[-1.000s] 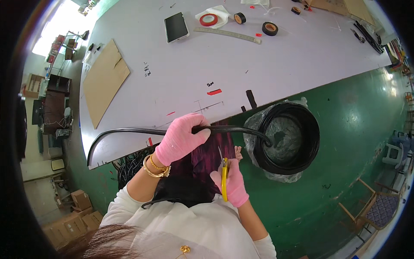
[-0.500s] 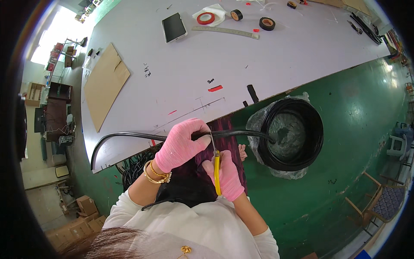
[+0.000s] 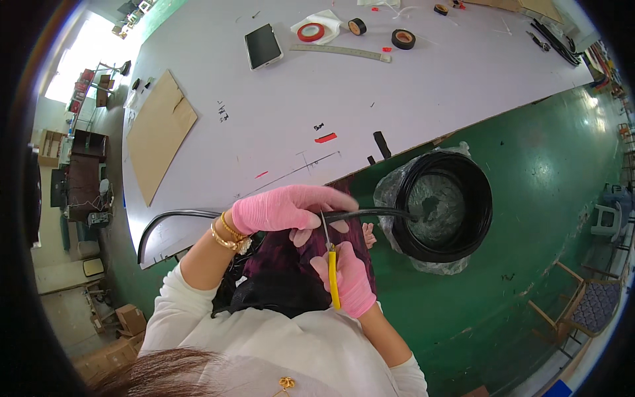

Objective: The person is measuring and cutting long black plastic cables or tubes into shorter lengths using scissors at a workbench.

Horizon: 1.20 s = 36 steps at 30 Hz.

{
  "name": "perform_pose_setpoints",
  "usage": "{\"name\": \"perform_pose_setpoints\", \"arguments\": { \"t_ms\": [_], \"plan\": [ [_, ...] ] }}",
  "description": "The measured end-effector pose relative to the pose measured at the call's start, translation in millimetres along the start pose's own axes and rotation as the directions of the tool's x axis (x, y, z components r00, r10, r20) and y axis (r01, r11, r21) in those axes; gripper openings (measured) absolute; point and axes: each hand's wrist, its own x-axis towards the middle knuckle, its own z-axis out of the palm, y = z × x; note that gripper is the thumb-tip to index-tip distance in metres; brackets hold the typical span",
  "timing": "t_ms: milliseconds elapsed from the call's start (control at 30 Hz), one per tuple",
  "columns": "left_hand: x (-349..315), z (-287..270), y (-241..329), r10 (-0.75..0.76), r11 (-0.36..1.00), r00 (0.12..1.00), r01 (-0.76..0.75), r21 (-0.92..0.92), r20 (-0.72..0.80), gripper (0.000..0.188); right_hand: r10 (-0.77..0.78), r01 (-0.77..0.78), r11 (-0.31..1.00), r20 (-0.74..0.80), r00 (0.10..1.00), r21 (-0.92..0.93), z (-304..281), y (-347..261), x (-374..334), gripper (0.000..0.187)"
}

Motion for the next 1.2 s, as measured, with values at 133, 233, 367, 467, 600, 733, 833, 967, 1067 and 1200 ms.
{"name": "perform_pose_setpoints", "arguments": {
  "t_ms": [133,233,367,467,600,733,833,967,1067,1200],
  "plan": [
    [7.8,-4.8,2.8,-0.037,0.999,0.990,0.037,0.005,0.139,0.052,0.192,-0.208,0.935,0.082,0.978,0.288,-6.7,-7.7,-9.0,0.027],
    [9.0,-1.0,1.5,-0.005,0.997,0.991,0.015,-0.071,0.136,0.048,0.123,-0.130,0.971,0.048,0.991,0.202,-4.3,-4.3,-12.2,0.025],
    [7.1,3.2,3.6,-0.008,0.999,0.992,0.014,-0.040,0.127,0.048,0.001,-0.007,0.998,-0.096,0.995,-0.066,-9.8,3.5,-20.7,0.028],
    [0.3,6.9,8.7,0.002,0.995,0.997,0.006,-0.102,0.081,0.049,-0.040,0.110,0.956,-0.251,0.967,0.272,-37.4,-1.8,-28.3,0.029],
    [-30.2,28.3,1.3,0.013,0.989,0.999,-0.006,-0.151,0.047,0.048,-0.445,0.376,0.895,-0.423,0.790,-0.240,-65.3,-17.7,-6.7,0.022],
    [-105.0,45.1,-37.2,-0.037,0.889,0.972,-0.075,-0.452,-0.234,0.043,-0.147,0.132,0.911,0.008,0.989,0.391,-47.0,-29.0,15.2,0.021],
    [-166.8,49.4,-83.8,0.497,0.857,0.709,-0.492,0.154,-0.500,0.045,-0.223,0.259,0.957,0.237,0.946,-0.134,-27.8,-41.4,14.9,0.023],
    [-220.6,63.3,-105.1,0.019,0.820,0.227,0.553,0.145,-0.974,0.056,-0.522,0.599,0.786,0.354,0.776,-0.152,12.8,-60.6,24.2,0.025],
    [-200.9,80.4,-99.6,0.190,0.907,0.377,0.286,0.309,-0.906,0.052,-0.686,0.793,0.590,0.423,0.592,-0.153,53.4,-67.8,27.0,0.030],
    [-157.1,84.0,-93.9,0.412,0.844,0.279,-0.476,0.248,-0.867,0.028,-0.674,0.857,0.402,0.530,0.516,-0.323,101.4,-70.5,21.7,0.033]
  ]
}}
